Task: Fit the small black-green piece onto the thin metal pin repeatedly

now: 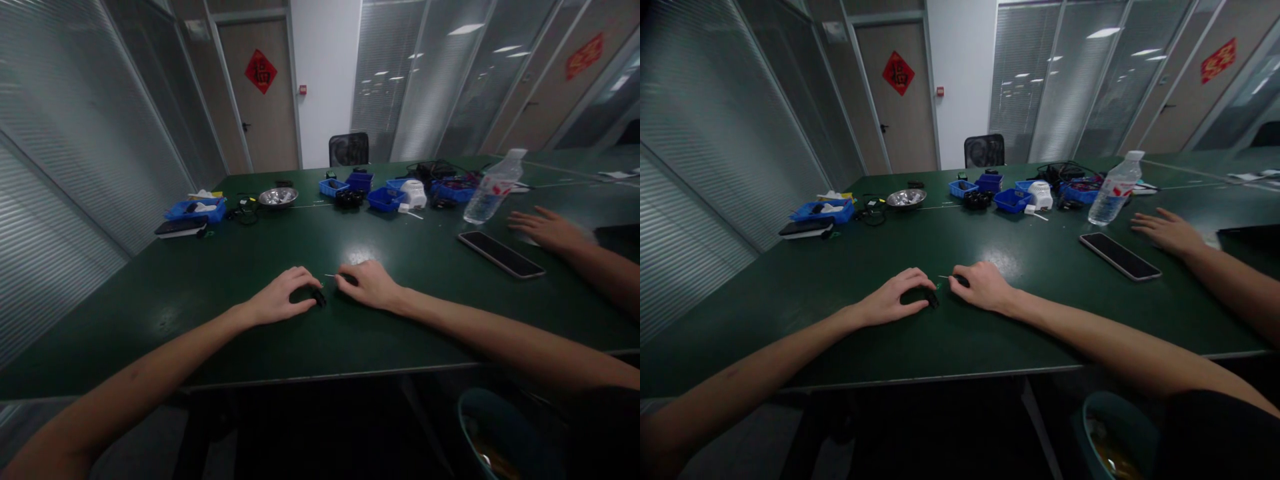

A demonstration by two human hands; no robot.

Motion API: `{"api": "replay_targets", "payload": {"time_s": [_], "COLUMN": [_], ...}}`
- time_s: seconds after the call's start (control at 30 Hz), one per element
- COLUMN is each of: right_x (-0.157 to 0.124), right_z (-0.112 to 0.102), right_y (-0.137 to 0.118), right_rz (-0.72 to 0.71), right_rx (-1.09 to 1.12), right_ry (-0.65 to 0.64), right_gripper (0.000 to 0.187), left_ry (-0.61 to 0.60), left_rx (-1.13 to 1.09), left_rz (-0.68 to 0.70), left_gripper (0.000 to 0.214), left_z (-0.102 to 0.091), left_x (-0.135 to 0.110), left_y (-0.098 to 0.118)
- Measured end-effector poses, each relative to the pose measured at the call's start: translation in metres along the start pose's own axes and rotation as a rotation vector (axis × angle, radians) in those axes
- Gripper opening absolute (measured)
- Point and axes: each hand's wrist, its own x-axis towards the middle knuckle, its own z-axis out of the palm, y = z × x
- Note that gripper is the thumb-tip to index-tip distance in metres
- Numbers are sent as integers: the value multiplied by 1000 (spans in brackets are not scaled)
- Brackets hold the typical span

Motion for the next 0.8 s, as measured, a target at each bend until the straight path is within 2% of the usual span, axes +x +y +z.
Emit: {"api": "replay_targets", "payload": {"time_s": [0.33,0.53,0.6,0.67,0.8], "right_x": [1,1,1,2,2], "right_z": [2,3,2,1,-2], "right_y": [3,4,4,3,3], "right_rz": [28,42,46,52,40], "right_rx": [23,4,11,25,66], "right_ry": [-2,10,0,-14,-38], "right_gripper": [39,41,40,39,41], "left_ry": [65,-1,-9,14,83], "left_rx": [96,198,243,285,357], "left_rz": [25,101,94,40,-203], "left_gripper": [17,23,25,28,43], "left_z": [17,12,2,-13,-62], "left_x": [7,9,9,4,-25], "left_y": [7,3,-8,-29,-97]}}
